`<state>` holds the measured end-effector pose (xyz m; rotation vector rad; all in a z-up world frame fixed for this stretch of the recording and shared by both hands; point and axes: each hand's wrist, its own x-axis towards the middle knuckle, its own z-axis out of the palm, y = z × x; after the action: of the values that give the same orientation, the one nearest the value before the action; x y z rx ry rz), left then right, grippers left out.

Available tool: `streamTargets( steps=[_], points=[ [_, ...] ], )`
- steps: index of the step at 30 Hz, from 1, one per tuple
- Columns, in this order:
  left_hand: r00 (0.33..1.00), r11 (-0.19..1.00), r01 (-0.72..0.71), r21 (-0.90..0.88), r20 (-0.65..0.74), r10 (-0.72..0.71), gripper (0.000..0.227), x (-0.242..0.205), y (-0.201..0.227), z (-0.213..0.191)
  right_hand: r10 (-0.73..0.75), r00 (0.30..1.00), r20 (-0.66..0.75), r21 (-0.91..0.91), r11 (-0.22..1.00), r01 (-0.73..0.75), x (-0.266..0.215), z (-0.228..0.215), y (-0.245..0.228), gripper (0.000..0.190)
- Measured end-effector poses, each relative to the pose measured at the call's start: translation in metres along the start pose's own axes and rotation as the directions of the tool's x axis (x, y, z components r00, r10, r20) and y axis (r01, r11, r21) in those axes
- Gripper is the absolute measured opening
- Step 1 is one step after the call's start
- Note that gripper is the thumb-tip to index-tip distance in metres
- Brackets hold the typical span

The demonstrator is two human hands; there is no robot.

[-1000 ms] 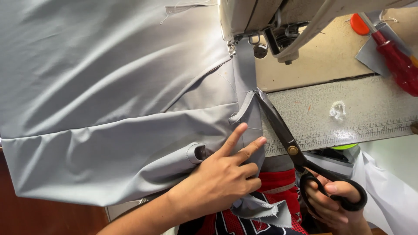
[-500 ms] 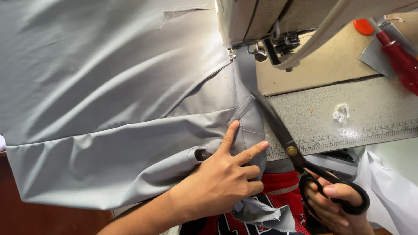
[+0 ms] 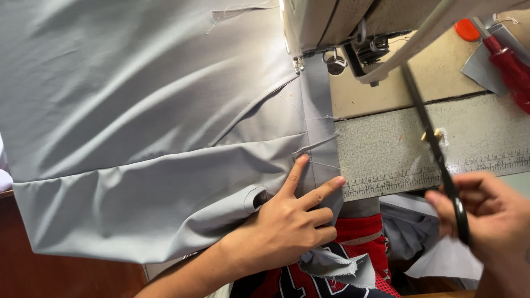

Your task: Attaching a waistband to a pair of trousers using a sewing machine and trimming excess fabric with scissors.

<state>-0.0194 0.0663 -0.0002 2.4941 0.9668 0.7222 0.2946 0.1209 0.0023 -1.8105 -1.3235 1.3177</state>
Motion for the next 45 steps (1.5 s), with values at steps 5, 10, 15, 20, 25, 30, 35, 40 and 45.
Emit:
streamTargets(
  steps=[5, 10, 15, 20, 25, 30, 35, 40, 45],
  points=[
    [0.999, 0.998, 0.012, 0.066, 0.04, -0.015, 0.022, -0.003, 0.007, 0.0, -0.588, 0.795, 0.15, -0.633, 0.561, 0.534, 0.054, -0.015, -0.015, 0.052],
    [1.0, 0.999, 0.007, 0.054, 0.022, -0.008, 0.02, -0.009, 0.01, 0.002, -0.806, 0.493, 0.327, -0.528, 0.277, 0.803, 0.045, 0.07, -0.092, 0.027],
    [0.999, 1.0, -0.016, 0.022, -0.036, 0.017, 0.011, -0.009, 0.015, -0.011, -0.74, 0.068, 0.669, 0.11, 0.19, 0.976, 0.041, 0.123, -0.101, 0.034],
    [0.992, 0.994, -0.043, -0.098, -0.125, 0.031, 0.021, -0.017, 0.027, -0.015, -0.584, 0.782, 0.218, -0.326, 0.711, 0.623, 0.046, 0.096, -0.117, 0.013],
    [0.967, 0.998, -0.064, -0.028, -0.247, 0.055, 0.024, -0.011, 0.043, -0.034, 0.037, 0.879, 0.476, -0.337, 0.931, 0.143, 0.048, 0.119, -0.118, 0.025],
    [0.969, 0.998, -0.064, 0.015, -0.238, 0.066, 0.022, -0.01, 0.048, -0.035, 0.141, 0.786, 0.602, 0.038, 0.978, -0.204, 0.049, 0.13, -0.113, 0.014],
    [0.95, 0.997, -0.059, 0.048, -0.304, 0.071, 0.022, -0.006, 0.052, -0.042, 0.183, 0.72, 0.67, 0.157, 0.912, -0.379, 0.052, 0.13, -0.107, 0.016],
    [0.947, 0.994, -0.05, 0.093, -0.313, 0.076, 0.023, -0.007, 0.054, -0.049, 0.179, 0.755, 0.631, 0.024, 0.968, -0.25, 0.063, 0.13, -0.09, 0.031],
    [0.963, 0.981, -0.011, 0.193, -0.263, 0.062, 0.025, -0.011, 0.056, -0.043, -0.093, 0.865, 0.494, -0.784, 0.383, 0.489, 0.048, 0.118, -0.104, 0.075]
  ],
)
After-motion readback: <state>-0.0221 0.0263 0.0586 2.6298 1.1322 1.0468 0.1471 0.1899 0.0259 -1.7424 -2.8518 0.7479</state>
